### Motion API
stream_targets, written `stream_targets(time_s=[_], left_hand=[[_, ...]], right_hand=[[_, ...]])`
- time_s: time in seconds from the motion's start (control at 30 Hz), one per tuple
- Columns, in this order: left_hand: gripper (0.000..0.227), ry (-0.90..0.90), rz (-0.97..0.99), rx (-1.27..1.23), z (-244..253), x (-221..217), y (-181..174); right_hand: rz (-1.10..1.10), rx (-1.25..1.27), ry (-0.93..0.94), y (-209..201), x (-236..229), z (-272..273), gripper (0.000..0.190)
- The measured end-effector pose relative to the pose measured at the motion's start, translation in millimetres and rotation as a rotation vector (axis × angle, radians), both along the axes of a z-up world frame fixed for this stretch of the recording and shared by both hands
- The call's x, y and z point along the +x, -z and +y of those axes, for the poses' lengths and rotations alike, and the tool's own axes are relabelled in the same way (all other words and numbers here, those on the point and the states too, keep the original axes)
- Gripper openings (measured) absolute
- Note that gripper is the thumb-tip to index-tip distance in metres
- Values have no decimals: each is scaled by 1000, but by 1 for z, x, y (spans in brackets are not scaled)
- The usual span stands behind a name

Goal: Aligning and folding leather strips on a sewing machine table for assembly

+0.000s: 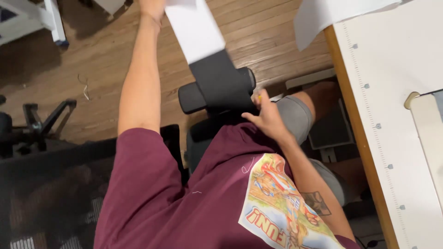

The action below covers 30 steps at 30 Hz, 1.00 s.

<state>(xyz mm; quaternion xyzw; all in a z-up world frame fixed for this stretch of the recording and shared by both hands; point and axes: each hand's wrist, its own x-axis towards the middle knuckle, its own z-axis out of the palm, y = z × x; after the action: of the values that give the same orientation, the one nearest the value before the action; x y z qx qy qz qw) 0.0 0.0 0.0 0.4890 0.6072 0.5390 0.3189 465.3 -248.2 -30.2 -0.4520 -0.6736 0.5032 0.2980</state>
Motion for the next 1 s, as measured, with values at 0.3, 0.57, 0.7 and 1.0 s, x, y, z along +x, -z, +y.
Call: stream_targets(time_s=[0.3,0.57,0.7,1.0], left_hand=[[71,-315,428,72,85,-67,83],[78,243,1242,-741,72,-19,110],[66,599,1003,-801,54,61,42],[39,1136,711,27,36,274,-112]], right_hand=[[186,-2,-4,-48,-49,-1,59],[-312,27,49,-29,-10,-16,59],[-233,81,-38,-88,14,-28,48],[-304,155,270,-129,130,-61,37]])
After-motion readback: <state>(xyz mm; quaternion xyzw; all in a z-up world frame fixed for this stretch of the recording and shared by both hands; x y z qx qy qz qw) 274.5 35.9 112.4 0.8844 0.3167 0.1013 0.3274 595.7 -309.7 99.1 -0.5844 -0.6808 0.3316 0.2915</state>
